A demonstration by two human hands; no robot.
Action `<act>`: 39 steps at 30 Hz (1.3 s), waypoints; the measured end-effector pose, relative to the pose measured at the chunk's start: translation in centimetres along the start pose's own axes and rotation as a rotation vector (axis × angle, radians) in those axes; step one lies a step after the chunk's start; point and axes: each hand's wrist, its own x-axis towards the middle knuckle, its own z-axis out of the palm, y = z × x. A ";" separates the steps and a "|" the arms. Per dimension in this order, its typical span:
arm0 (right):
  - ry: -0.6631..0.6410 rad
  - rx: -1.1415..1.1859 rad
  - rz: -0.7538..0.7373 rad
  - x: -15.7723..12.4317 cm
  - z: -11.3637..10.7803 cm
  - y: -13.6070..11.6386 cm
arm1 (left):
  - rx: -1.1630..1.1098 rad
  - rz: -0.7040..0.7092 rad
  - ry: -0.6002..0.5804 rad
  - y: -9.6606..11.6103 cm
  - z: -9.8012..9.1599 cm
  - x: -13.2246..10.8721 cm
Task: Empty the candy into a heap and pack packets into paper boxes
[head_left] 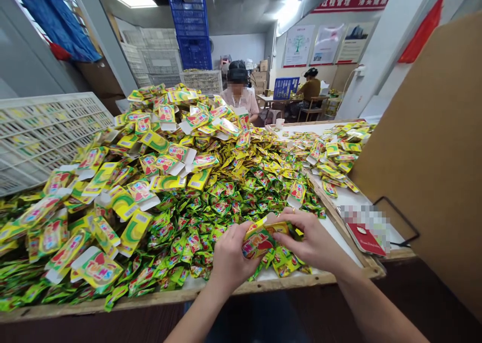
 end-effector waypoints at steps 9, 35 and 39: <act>0.173 0.600 0.277 1.2 2.2 0.9 | 0.073 0.029 0.076 0.6 -1.0 -0.2; 0.141 0.605 0.436 -2.0 7.4 2.7 | -0.639 -0.626 -0.229 0.4 -0.9 -3.6; 0.178 0.375 0.354 -2.2 6.9 2.2 | -0.800 -0.698 -0.229 0.6 -0.7 -4.2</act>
